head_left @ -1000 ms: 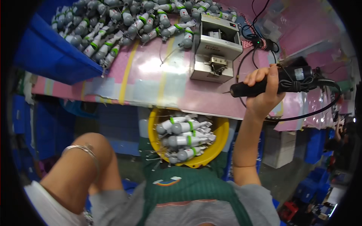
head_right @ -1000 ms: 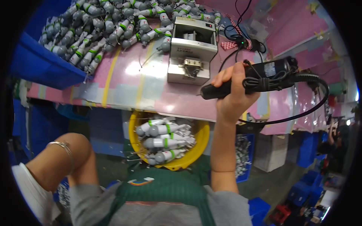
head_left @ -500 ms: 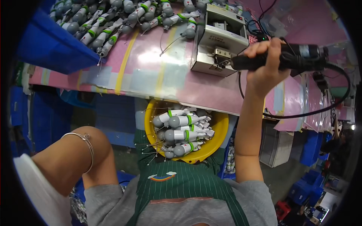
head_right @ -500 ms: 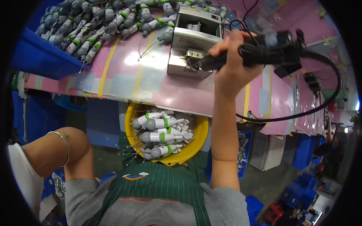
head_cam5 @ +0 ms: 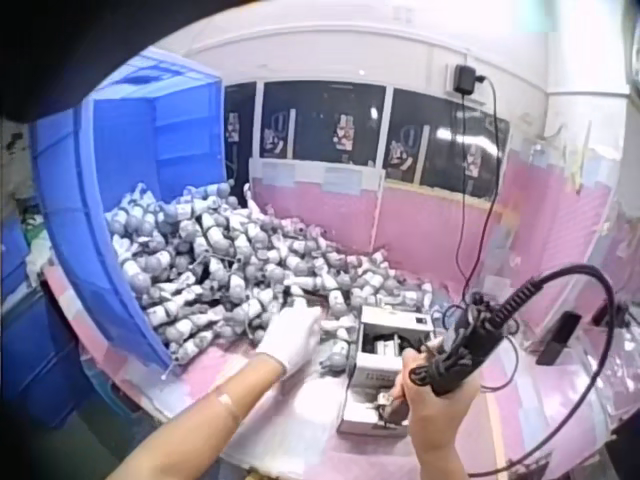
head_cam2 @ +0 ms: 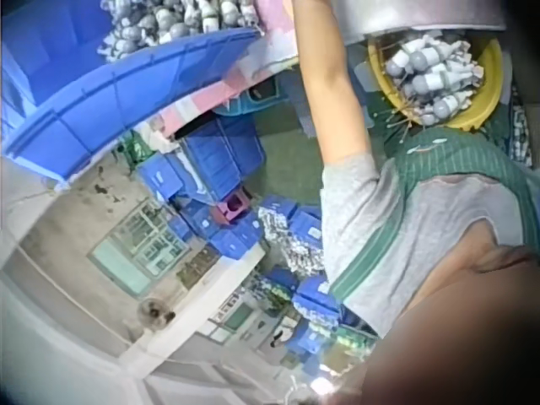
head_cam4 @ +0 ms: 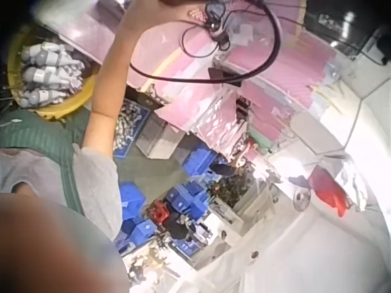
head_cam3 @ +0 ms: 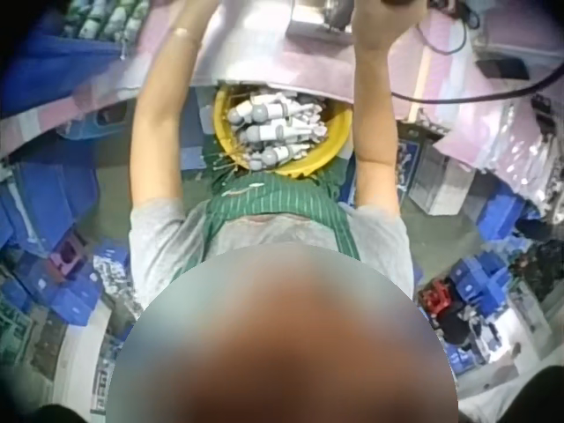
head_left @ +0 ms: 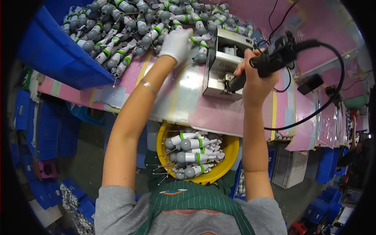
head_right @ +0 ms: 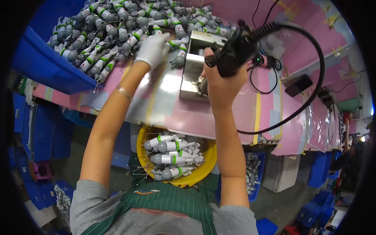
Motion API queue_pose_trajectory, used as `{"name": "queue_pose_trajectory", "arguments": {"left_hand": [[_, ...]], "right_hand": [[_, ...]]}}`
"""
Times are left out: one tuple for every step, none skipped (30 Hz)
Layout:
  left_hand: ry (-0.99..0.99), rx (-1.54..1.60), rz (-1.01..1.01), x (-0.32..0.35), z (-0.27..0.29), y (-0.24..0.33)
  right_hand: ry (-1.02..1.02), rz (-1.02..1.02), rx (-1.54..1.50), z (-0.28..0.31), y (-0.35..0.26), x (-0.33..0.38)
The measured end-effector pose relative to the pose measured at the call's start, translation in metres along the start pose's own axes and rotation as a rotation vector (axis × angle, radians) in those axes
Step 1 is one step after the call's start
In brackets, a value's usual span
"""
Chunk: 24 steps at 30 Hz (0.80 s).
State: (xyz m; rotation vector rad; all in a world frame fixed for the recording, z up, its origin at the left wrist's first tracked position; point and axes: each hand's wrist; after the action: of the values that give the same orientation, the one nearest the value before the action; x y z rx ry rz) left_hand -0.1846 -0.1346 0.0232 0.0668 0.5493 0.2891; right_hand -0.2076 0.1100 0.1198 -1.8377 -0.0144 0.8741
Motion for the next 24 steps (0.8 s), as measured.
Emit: {"name": "queue_pose_trajectory", "arguments": {"left_hand": [[-0.054, -0.144, -0.019, -0.004, -0.008, 0.003], [-0.080, -0.215, -0.028, -0.008, -0.014, 0.004], [-0.098, -0.227, -0.039, -0.009, -0.016, 0.010], [-0.192, -0.283, -0.018, -0.013, -0.017, 0.013], [-0.287, -0.340, 0.005, -0.014, -0.016, 0.015], [-0.282, -0.344, 0.001, -0.013, -0.016, 0.014], [-0.296, -0.285, 0.056, -0.007, -0.013, 0.012], [-0.309, -0.226, 0.111, 0.002, -0.009, 0.009], [-0.387, -0.126, 0.140, 0.010, 0.003, 0.012], [-0.349, 0.001, 0.149, 0.024, 0.011, 0.013], [-0.341, 0.129, 0.209, 0.043, 0.010, 0.004], [-0.329, 0.232, 0.247, 0.062, 0.010, -0.007], [-0.272, 0.311, 0.270, 0.072, 0.023, 0.005], [-0.199, 0.351, 0.228, 0.088, 0.035, 0.004], [-0.113, 0.413, 0.213, 0.112, 0.041, -0.003], [-0.072, 0.507, 0.186, 0.129, 0.058, 0.005], [-0.058, 0.515, 0.126, 0.143, 0.079, 0.017], [-0.273, 0.548, 0.264, 0.156, 0.096, 0.031], [-0.271, 0.695, 0.232, 0.169, 0.094, 0.043], [-0.265, 0.682, 0.088, 0.175, 0.093, 0.058], [-0.248, 0.661, -0.045, 0.177, 0.094, 0.075], [-0.322, 0.634, -0.057, 0.181, 0.083, 0.085], [-0.394, 0.606, -0.065, 0.185, 0.070, 0.094], [-0.342, 0.636, -0.086, 0.183, 0.063, 0.107]], "right_hand": [[-0.018, 0.003, -0.024, 0.004, 0.002, 0.001], [0.000, -0.003, -0.038, 0.004, -0.001, 0.002], [0.029, -0.016, -0.045, 0.006, -0.004, 0.007], [0.023, -0.043, -0.050, 0.010, -0.004, 0.009], [0.024, -0.040, -0.051, 0.012, -0.004, 0.012], [0.008, -0.049, -0.084, 0.014, -0.005, 0.013], [-0.007, -0.056, -0.118, 0.015, -0.005, 0.017], [0.032, -0.109, -0.144, 0.015, -0.006, 0.026], [0.033, -0.107, -0.136, 0.021, -0.004, 0.031], [0.034, -0.105, -0.114, 0.025, -0.003, 0.035], [0.033, -0.113, -0.096, 0.028, -0.003, 0.040], [0.042, -0.126, -0.100, 0.030, -0.004, 0.042], [0.084, -0.114, -0.080, 0.038, -0.003, 0.044], [0.091, -0.127, -0.095, 0.041, -0.003, 0.046], [0.087, -0.147, -0.114, 0.042, -0.003, 0.050], [0.118, -0.166, -0.125, 0.042, -0.004, 0.051], [0.107, -0.158, -0.139, 0.041, -0.006, 0.050], [0.100, -0.160, -0.140, 0.039, -0.007, 0.050], [0.083, -0.162, -0.144, 0.037, -0.007, 0.049], [0.073, -0.156, -0.151, 0.035, -0.005, 0.052], [0.066, -0.164, -0.153, 0.034, -0.005, 0.053], [0.062, -0.163, -0.183, 0.030, -0.006, 0.054], [0.054, -0.163, -0.216, 0.026, -0.006, 0.055], [0.049, -0.148, -0.248, 0.027, -0.007, 0.058]]}}
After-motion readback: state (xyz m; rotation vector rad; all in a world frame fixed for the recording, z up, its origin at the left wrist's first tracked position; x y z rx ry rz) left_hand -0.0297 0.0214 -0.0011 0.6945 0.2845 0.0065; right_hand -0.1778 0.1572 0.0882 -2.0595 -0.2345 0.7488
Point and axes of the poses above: each hand's wrist, its own x-axis away from the middle knuckle, its own z-axis out of the back of the hand, y = z × x, and after that the axes turned 7 degrees about -y, right-handed
